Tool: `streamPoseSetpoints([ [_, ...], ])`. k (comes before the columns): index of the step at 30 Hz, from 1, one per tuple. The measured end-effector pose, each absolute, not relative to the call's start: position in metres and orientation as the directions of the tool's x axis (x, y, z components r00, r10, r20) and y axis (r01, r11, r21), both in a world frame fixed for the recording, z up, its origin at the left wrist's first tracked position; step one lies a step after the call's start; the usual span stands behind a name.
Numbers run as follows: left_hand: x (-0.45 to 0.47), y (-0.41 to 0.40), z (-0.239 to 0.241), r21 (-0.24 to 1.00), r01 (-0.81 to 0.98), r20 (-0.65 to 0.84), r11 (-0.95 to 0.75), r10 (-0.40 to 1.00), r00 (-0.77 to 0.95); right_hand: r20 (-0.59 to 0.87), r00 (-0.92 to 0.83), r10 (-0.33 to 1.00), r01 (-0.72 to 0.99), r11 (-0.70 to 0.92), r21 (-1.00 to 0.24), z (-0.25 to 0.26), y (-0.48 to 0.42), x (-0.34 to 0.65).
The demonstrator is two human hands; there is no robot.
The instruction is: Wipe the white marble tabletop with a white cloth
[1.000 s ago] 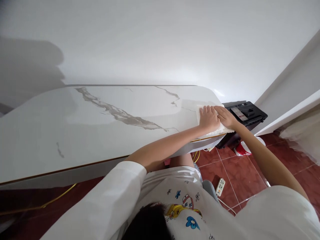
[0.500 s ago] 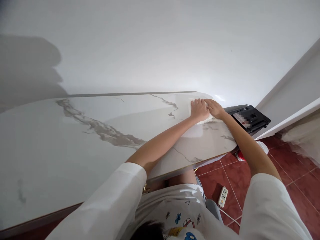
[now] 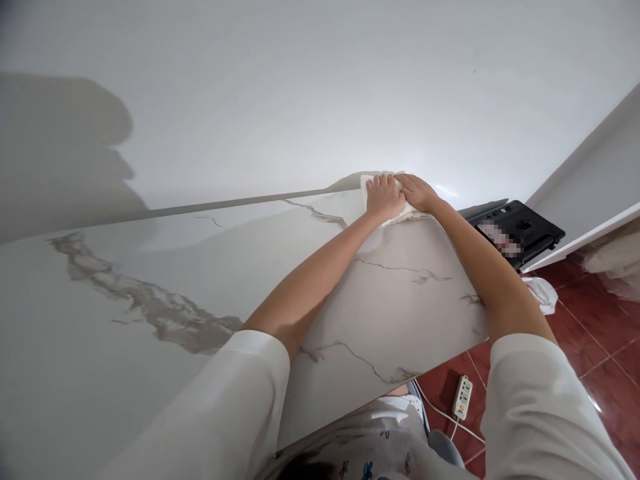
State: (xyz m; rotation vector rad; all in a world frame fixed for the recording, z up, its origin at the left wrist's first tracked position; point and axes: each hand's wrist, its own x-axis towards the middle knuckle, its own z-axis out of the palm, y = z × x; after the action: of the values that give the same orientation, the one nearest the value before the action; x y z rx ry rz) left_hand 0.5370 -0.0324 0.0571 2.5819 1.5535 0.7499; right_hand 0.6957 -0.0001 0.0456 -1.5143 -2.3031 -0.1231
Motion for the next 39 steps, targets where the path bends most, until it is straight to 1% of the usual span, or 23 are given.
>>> streamPoseSetpoints([
  [7,0.538,-0.018,0.053,0.26,0.826,0.417,-0.5,0.83,0.371,0.344,-0.295,0.891,0.919,0.364,-0.153,0.045,0.013,0.693],
  [13,0.533,-0.036,0.05,0.235,0.828,0.424,-0.51,0.82,0.384,0.366,-0.319,0.874,0.904,0.396,-0.159,0.046,-0.013,0.688],
  [18,0.523,-0.075,0.047,0.209,0.817,0.408,-0.538,0.807,0.427,0.374,-0.349,0.859,0.89,0.429,-0.153,0.041,-0.058,0.683],
  [24,0.512,-0.136,0.045,0.187,0.816,0.406,-0.547,0.799,0.443,0.372,-0.327,0.869,0.901,0.406,-0.155,0.037,-0.122,0.671],
  [32,0.505,-0.215,0.042,0.202,0.812,0.42,-0.548,0.797,0.433,0.365,-0.347,0.864,0.913,0.4,-0.079,0.032,-0.202,0.665],
  [39,0.506,-0.259,0.04,0.194,0.808,0.401,-0.556,0.797,0.451,0.359,-0.369,0.857,0.911,0.411,-0.045,0.028,-0.246,0.67],
])
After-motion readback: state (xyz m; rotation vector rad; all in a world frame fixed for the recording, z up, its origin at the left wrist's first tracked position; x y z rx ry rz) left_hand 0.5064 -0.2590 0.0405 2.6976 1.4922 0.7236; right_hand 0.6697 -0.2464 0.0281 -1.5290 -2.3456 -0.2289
